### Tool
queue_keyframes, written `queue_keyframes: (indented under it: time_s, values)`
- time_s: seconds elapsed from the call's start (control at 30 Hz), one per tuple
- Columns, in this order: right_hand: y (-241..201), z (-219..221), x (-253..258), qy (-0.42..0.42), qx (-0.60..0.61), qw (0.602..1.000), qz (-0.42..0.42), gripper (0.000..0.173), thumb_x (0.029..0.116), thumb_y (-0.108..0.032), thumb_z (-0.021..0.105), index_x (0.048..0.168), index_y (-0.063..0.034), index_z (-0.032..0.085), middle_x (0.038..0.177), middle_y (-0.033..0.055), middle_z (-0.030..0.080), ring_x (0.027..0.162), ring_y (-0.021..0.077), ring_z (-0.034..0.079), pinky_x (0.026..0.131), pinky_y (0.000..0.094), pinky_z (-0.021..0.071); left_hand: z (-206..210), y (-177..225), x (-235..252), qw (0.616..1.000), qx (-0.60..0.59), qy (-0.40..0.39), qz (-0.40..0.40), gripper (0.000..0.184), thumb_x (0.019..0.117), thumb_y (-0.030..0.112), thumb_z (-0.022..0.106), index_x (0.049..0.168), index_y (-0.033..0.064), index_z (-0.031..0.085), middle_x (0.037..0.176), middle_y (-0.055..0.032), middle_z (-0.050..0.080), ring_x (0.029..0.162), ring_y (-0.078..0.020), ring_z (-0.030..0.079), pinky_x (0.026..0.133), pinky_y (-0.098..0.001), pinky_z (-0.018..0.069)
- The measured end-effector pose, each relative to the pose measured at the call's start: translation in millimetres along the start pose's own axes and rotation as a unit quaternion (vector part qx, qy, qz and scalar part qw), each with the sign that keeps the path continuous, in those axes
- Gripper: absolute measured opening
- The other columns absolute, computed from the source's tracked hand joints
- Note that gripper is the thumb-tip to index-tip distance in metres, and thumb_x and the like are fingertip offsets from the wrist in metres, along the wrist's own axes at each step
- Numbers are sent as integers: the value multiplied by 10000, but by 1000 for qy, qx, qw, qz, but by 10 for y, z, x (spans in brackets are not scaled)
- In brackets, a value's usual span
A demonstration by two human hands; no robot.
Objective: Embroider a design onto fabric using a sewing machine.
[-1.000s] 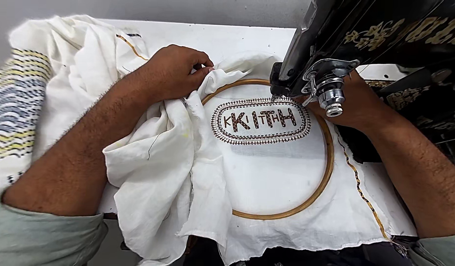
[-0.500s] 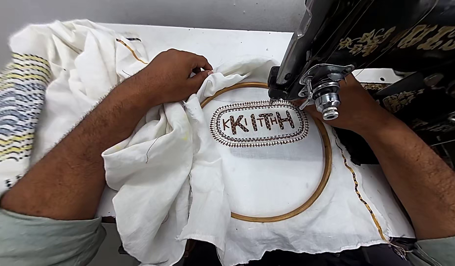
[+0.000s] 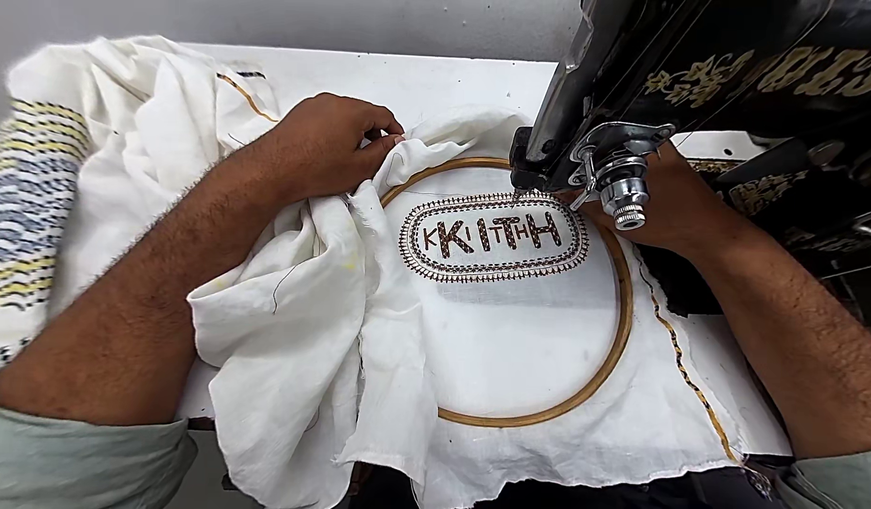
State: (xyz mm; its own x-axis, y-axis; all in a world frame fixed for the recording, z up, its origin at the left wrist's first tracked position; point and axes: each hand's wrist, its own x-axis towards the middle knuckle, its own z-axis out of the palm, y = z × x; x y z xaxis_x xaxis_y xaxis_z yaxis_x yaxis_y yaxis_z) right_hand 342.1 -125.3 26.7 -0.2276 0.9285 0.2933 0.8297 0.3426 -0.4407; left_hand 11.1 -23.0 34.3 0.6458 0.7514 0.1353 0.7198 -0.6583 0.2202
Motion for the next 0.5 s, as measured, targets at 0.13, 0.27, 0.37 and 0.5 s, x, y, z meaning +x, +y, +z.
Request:
queue_keyframes:
  time_s: [0.13,0.27,0.37,0.5]
  values:
    - [-5,-5,4,-6,-1,1000,8,167,965,-190,659,922,-29,650,812,59,590,765,112,548,694,336,437,-1,-1,-2,1000,-2,2,4,329,1093,234,465,1209,24,689,999,-171,702,913,-314,676,816,-572,505]
    - [3,-1,1,-3,-3,1000,4,173,960,-201,657,918,-33,653,811,52,587,767,104,544,697,328,433,1,-3,-5,1000,-3,3,2,322,1092,233,467,1206,31,690,994,-160,701,898,-301,672,806,-560,506]
    - [14,10,2,5,-1,1000,-9,172,956,-210,658,928,-40,662,810,42,590,764,88,541,695,314,432,-2,2,-2,1000,-2,0,-3,319,1095,227,466,1210,31,689,994,-161,702,903,-303,674,812,-561,505]
    - [18,11,5,2,0,1000,-7,172,960,-208,654,940,-37,660,821,45,592,776,90,541,702,316,431,-1,1,2,1000,1,-1,2,330,1096,232,460,1211,22,687,1003,-172,700,919,-315,673,820,-573,500]
